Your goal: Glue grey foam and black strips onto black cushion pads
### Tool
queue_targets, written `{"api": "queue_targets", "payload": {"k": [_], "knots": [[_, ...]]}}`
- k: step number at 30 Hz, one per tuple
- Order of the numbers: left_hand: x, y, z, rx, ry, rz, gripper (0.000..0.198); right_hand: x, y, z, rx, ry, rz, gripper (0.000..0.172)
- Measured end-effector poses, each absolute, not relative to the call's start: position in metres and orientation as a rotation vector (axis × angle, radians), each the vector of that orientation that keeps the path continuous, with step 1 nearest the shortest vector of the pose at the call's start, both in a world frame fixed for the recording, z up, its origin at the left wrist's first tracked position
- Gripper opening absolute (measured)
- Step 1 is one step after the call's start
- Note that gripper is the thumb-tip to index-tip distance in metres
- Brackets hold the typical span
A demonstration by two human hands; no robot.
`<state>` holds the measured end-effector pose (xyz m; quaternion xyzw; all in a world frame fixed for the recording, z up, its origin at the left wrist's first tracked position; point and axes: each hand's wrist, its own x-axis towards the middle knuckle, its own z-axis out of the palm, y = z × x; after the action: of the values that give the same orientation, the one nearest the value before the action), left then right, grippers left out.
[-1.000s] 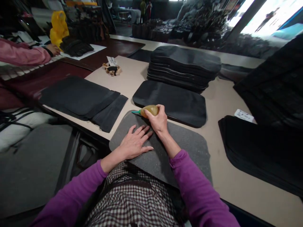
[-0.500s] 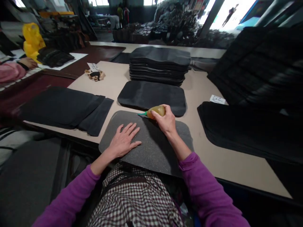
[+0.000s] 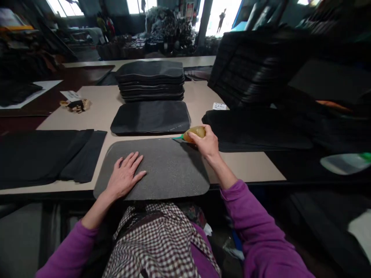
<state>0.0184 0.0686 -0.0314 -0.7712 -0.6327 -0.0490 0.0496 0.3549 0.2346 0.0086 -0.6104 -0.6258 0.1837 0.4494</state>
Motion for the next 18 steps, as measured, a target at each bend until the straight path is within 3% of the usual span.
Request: {"api": "queue_targets", "payload": {"k": [12,18], "knots": [[0.014,0.071,-0.039,-2.344,-1.881,-0.143,0.070,0.427,0.217,0.004,-1.600,-1.367,0.369,0.059],[0.012,0.072,-0.041,-2.339,-1.873,-0.125,0.072,0.440,0.200,0.005,-1.585,-1.212,0.540,0.064]]}}
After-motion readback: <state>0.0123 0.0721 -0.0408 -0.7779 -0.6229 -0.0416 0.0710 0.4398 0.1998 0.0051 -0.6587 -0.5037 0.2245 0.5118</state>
